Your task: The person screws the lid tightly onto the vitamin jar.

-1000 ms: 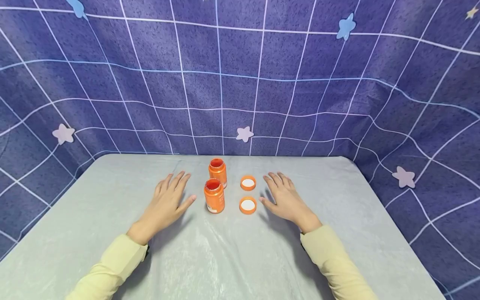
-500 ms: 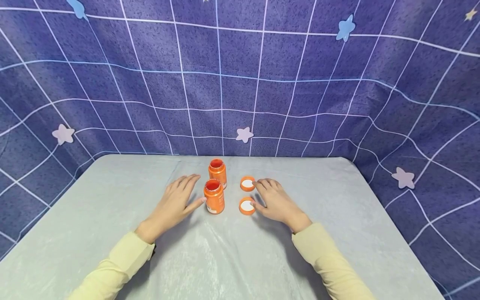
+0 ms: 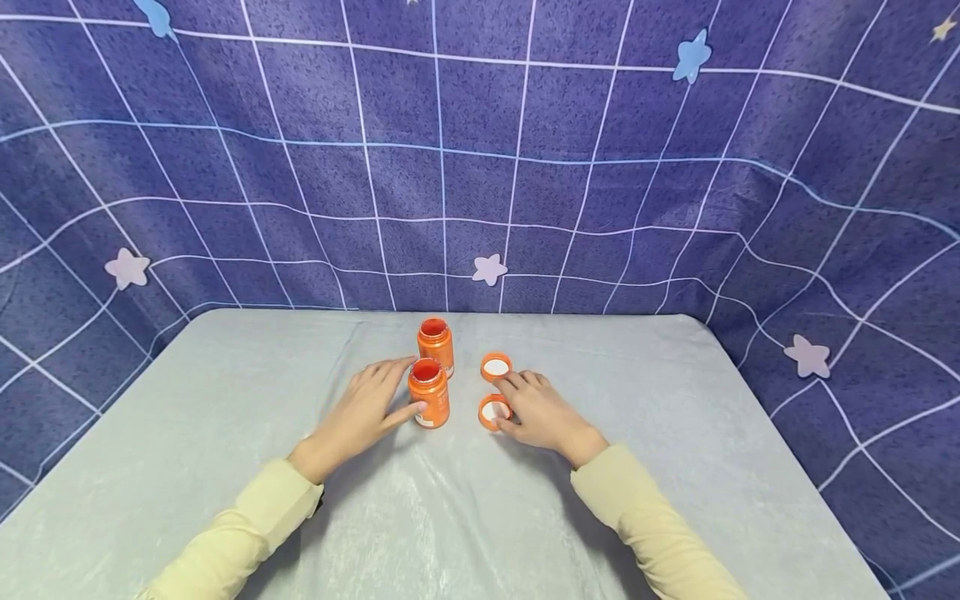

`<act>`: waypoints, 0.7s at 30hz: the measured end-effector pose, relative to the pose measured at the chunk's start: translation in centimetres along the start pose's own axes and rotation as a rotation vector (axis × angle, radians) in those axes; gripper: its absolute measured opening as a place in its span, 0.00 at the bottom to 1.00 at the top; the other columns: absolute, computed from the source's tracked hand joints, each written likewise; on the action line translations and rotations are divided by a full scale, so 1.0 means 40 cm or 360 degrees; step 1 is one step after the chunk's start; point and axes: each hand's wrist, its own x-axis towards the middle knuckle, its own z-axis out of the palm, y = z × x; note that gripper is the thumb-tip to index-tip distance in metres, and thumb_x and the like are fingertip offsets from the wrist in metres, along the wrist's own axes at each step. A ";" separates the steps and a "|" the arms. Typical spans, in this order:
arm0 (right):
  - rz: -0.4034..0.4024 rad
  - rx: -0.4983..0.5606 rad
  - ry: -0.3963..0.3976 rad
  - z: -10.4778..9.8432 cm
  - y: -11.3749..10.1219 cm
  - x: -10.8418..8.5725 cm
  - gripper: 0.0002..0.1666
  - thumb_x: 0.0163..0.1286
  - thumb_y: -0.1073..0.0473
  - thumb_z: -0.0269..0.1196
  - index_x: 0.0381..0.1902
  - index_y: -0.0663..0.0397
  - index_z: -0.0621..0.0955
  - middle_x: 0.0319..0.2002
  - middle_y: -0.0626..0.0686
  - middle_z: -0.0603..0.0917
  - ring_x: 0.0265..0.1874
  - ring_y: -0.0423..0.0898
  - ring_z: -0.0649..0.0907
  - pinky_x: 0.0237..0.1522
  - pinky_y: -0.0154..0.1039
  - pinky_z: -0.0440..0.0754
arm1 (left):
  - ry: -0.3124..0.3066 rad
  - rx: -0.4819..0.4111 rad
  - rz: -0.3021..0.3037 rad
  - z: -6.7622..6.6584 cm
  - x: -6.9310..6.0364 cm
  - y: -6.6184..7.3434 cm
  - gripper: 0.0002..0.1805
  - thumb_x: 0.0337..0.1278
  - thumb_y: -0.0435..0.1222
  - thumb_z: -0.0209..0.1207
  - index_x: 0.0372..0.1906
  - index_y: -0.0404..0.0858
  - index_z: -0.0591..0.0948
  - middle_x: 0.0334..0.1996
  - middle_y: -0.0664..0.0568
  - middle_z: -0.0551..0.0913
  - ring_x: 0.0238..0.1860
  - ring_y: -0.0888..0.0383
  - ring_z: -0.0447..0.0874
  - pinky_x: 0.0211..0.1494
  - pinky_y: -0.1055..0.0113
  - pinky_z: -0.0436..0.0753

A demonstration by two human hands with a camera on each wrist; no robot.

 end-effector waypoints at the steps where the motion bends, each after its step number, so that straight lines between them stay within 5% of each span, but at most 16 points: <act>1: 0.0002 0.0003 -0.0017 0.003 -0.001 0.001 0.29 0.57 0.52 0.62 0.54 0.62 0.74 0.49 0.56 0.78 0.50 0.55 0.76 0.55 0.52 0.70 | 0.0000 -0.0002 0.0002 0.002 0.000 0.000 0.37 0.54 0.55 0.56 0.64 0.38 0.65 0.57 0.46 0.73 0.57 0.44 0.69 0.59 0.49 0.66; 21: 0.0039 0.0046 -0.0188 0.021 -0.009 0.003 0.32 0.54 0.51 0.67 0.54 0.60 0.73 0.49 0.56 0.78 0.47 0.55 0.76 0.50 0.54 0.72 | -0.0074 -0.0143 -0.0052 0.021 0.005 -0.002 0.38 0.50 0.53 0.61 0.63 0.38 0.65 0.57 0.47 0.74 0.55 0.46 0.72 0.53 0.51 0.70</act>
